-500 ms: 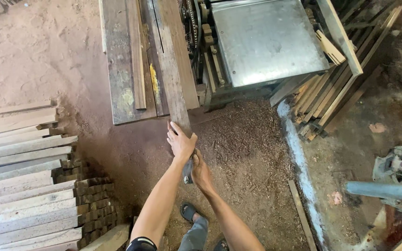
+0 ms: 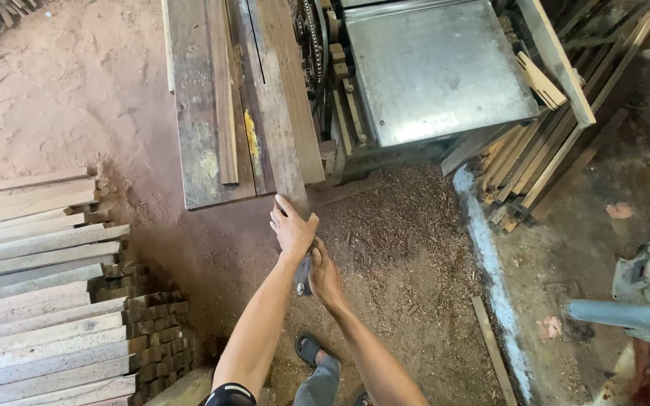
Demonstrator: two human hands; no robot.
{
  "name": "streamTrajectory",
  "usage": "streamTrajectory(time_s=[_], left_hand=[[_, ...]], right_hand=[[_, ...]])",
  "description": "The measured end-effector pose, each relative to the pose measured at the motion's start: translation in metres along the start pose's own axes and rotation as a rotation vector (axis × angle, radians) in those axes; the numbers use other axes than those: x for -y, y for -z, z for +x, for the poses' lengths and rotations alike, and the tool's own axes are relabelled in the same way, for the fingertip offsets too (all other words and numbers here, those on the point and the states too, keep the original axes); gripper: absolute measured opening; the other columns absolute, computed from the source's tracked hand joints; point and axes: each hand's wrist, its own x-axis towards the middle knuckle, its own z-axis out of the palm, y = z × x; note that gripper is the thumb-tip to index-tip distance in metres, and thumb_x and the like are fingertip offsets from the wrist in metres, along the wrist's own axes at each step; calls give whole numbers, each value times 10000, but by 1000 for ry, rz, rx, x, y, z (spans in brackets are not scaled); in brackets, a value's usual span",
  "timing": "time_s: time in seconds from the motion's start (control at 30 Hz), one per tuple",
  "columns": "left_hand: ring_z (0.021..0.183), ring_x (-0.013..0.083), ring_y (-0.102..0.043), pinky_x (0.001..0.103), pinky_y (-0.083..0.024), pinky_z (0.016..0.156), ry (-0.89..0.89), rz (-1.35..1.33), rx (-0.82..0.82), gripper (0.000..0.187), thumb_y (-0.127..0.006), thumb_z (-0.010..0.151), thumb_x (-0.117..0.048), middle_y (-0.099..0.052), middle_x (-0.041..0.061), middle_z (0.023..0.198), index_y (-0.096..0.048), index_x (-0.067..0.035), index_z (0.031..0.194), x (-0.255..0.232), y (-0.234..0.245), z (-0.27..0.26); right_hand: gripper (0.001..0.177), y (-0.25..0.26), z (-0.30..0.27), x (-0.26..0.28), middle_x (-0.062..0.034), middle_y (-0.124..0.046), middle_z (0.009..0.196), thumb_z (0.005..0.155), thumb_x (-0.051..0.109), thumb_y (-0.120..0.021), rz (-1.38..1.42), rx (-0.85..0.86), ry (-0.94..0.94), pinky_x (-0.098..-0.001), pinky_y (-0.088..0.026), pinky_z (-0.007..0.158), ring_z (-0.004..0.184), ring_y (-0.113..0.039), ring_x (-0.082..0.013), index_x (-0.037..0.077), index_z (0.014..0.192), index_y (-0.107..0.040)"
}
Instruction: Feeding wooden planks through a table saw to square or cut them in a workshop environment.
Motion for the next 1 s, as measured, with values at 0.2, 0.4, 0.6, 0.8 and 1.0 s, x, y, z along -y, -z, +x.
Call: streamTrajectory(time_s=[0.2,0.4,0.6,0.8,1.0], left_hand=[[1379,497,-348,591,-274,1157,12,-3,5,1161,-803,778,-393,-358,371,1473,-118,116,1565,0,-1,9],[1365,493,-374,577,-293,1157,3,5,-6,1160,-804,779,-394,-384,365,1458,-121,110,1569,-2,1,18],[1332,485,-425,527,-416,1087,54,-60,21,1167,-806,773,-405,-389,339,1480,-121,60,1596,-11,16,14],[1320,497,-416,535,-406,1096,43,-66,16,1172,-805,779,-393,-381,351,1458,-105,90,1585,-10,15,13],[1328,521,-398,568,-313,1148,-69,7,-107,1168,-825,769,-391,-414,368,1410,-133,135,1549,-2,-3,37]], right_hand=[[599,-14,41,-44,-177,-561,1467,1064,490,-246,-44,-97,232,-518,-502,1074,1291,-581,-436,200,1580,-340],[607,-11,40,-31,-176,-597,1439,1055,499,-262,-31,-100,222,-515,-497,1080,1298,-568,-446,207,1576,-367],[687,-15,54,-50,-217,-582,1427,1016,577,-321,-63,-114,234,-524,-482,1084,1280,-584,-470,215,1598,-358],[651,-28,62,-68,-165,-601,1436,1023,604,-327,-15,-154,170,-501,-444,1089,1315,-563,-412,267,1578,-374],[598,-33,72,-57,-186,-659,1367,1019,522,-384,-8,-234,153,-462,-500,1045,1275,-614,-372,228,1531,-479]])
